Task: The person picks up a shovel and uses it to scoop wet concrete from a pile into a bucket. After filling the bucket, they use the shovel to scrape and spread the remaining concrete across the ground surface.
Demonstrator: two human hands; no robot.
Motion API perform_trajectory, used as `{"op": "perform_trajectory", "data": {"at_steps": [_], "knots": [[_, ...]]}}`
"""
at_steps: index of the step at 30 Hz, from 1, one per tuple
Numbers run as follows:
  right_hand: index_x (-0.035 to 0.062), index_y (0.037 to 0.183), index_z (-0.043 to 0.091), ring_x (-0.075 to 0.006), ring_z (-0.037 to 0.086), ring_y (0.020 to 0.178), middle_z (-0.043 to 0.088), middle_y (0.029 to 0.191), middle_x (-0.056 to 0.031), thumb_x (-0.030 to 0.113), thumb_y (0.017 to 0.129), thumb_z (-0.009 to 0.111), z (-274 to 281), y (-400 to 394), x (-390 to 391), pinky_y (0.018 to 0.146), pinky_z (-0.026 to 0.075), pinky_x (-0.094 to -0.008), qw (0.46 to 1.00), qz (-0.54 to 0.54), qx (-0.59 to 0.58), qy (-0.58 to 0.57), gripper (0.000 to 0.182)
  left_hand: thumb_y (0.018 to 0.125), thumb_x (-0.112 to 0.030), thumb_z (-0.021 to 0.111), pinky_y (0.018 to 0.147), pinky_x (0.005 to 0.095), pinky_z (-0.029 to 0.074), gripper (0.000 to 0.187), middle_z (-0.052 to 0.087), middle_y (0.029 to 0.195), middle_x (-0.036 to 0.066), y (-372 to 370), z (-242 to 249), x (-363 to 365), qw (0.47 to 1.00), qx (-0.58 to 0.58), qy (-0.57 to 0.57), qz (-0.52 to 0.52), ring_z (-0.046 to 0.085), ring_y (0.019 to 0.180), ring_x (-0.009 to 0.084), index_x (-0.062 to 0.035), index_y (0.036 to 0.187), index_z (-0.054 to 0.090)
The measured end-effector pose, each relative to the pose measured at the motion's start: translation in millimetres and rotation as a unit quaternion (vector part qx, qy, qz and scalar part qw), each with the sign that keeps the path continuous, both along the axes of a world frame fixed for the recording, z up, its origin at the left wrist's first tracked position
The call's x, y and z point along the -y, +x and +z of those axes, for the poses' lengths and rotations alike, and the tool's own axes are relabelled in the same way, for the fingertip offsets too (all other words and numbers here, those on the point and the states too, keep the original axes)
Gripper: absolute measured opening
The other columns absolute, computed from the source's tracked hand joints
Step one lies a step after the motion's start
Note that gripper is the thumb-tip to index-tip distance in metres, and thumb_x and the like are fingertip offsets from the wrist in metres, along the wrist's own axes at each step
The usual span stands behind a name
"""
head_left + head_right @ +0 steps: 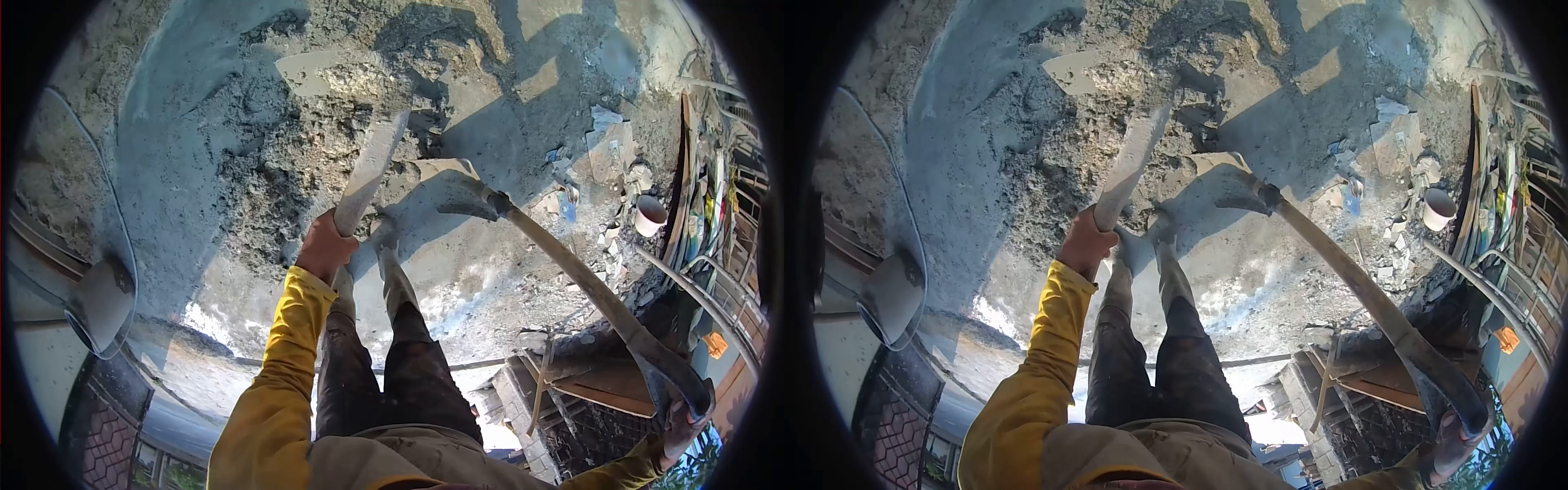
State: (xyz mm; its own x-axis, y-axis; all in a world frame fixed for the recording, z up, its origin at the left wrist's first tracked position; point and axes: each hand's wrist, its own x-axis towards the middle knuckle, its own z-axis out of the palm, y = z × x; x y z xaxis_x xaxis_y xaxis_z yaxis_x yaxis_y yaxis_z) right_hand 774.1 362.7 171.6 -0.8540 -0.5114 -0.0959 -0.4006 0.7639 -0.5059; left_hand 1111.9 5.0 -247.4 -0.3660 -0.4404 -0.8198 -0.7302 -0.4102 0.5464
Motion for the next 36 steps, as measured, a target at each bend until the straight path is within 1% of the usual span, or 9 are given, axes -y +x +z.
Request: {"op": "perform_trajectory", "data": {"at_steps": [3, 6, 9, 11, 15, 19, 22, 29, 36], "knots": [[0.0035, 0.13, 0.034, -0.0021, 0.035, 0.044, 0.048, 0.064, 0.0017, 0.013, 0.076, 0.061, 4, -6, 6, 0.037, 0.023, -0.0159, 0.992, 0.052, -0.095, 0.067, 0.061, 0.063, -0.009, 0.059, 0.049, 0.0308, 0.047, 0.045, 0.059, 0.068, 0.013, -4, 25, -1, 1.0, -0.02, -0.003, -0.001, 0.058, 0.05, 0.0171, 0.005, 0.105, 0.052], [0.0034, 0.127, 0.038, -0.0083, 0.047, 0.073, 0.05, 0.095, -0.0028, 0.015, 0.076, 0.066, 10, -6, 3, 0.059, 0.037, -0.0185, 0.997, -0.029, 0.009, 0.071, 0.06, 0.063, -0.01, 0.059, 0.056, 0.0327, 0.049, 0.044, 0.061, 0.072, 0.016, -1, 70, -9, 0.999, -0.042, 0.033, 0.007, 0.062, 0.057, 0.0224, 0.0047, 0.105, 0.052], [0.0034, 0.127, 0.038, -0.0106, 0.052, 0.081, 0.052, 0.1, -0.0043, 0.015, 0.075, 0.068, 14, -9, 4, 0.065, 0.041, -0.0184, 0.996, -0.047, 0.038, 0.064, 0.062, 0.064, -0.01, 0.06, 0.069, 0.0368, 0.05, 0.042, 0.061, 0.077, 0.023, 10, 78, -16, 0.976, -0.147, -0.159, 0.004, 0.063, 0.076, 0.0348, 0.0034, 0.103, 0.051], [0.0032, 0.127, 0.037, -0.0117, 0.054, 0.081, 0.053, 0.1, -0.005, 0.013, 0.074, 0.067, 15, -12, 4, 0.065, 0.041, -0.0177, 0.998, -0.021, 0.029, 0.054, 0.062, 0.063, -0.011, 0.06, 0.075, 0.0343, 0.047, 0.048, 0.061, 0.086, 0.02, 12, 87, -16, 0.981, -0.129, -0.143, 0.017, 0.061, 0.081, 0.0253, 0.0058, 0.107, 0.051], [0.0036, 0.125, 0.04, -0.0046, 0.047, 0.061, 0.055, 0.086, -0.0011, 0.008, 0.074, 0.062, -1, 5, 23, 0.052, 0.035, -0.0148, 0.987, -0.074, 0.143, 0.012, 0.055, 0.062, -0.011, 0.06, 0.075, 0.034, 0.047, 0.05, 0.06, 0.088, 0.02, 17, 96, 5, 0.99, -0.086, -0.108, -0.025, 0.061, 0.083, 0.0247, 0.006, 0.108, 0.051], [0.0099, 0.12, 0.043, -0.0006, 0.036, 0.043, 0.049, 0.068, 0.0031, 0.011, 0.083, 0.057, -10, 23, 52, 0.037, 0.025, -0.0146, 0.999, 0.013, 0.044, 0.015, 0.04, 0.062, -0.01, 0.06, 0.066, 0.034, 0.049, 0.049, 0.061, 0.081, 0.017, 51, 72, -7, 0.982, -0.114, -0.146, -0.036, 0.061, 0.071, 0.0224, 0.0061, 0.107, 0.051], [0.0052, 0.118, 0.044, -0.002, 0.039, 0.045, 0.05, 0.069, 0.0006, 0.013, 0.081, 0.061, -9, 41, 69, 0.038, 0.027, -0.0154, 0.991, 0.023, 0.129, 0.037, 0.042, 0.063, -0.013, 0.062, 0.073, 0.039, 0.048, 0.044, 0.06, 0.087, 0.024, 97, 64, -17, 0.999, -0.024, -0.035, -0.007, 0.061, 0.084, 0.0345, 0.004, 0.102, 0.052], [0.0024, 0.103, 0.05, -0.002, 0.037, 0.047, 0.044, 0.066, 0.0032, 0.008, 0.08, 0.062, -17, 66, 70, 0.039, 0.025, -0.0168, 0.995, 0.024, 0.099, -0.008, 0.026, 0.063, -0.009, 0.061, 0.048, 0.0319, 0.049, 0.035, 0.059, 0.07, 0.014, 244, 61, -74, 0.969, 0.223, 0.089, -0.058, 0.059, 0.053, 0.0204, 0.0071, 0.092, 0.052], [0.0037, 0.095, 0.053, 0.0002, 0.034, 0.049, 0.044, 0.068, 0.0047, 0.004, 0.081, 0.061, -18, 102, 63, 0.041, 0.023, -0.0148, 0.993, 0.024, 0.115, 0.009, 0.016, 0.061, -0.012, 0.07, 0.053, 0.0308, 0.052, 0.028, 0.064, 0.065, 0.017, 426, 8, -105, 0.89, 0.352, 0.168, -0.236, 0.063, 0.053, 0.0203, 0.0084, 0.079, 0.063]]}}
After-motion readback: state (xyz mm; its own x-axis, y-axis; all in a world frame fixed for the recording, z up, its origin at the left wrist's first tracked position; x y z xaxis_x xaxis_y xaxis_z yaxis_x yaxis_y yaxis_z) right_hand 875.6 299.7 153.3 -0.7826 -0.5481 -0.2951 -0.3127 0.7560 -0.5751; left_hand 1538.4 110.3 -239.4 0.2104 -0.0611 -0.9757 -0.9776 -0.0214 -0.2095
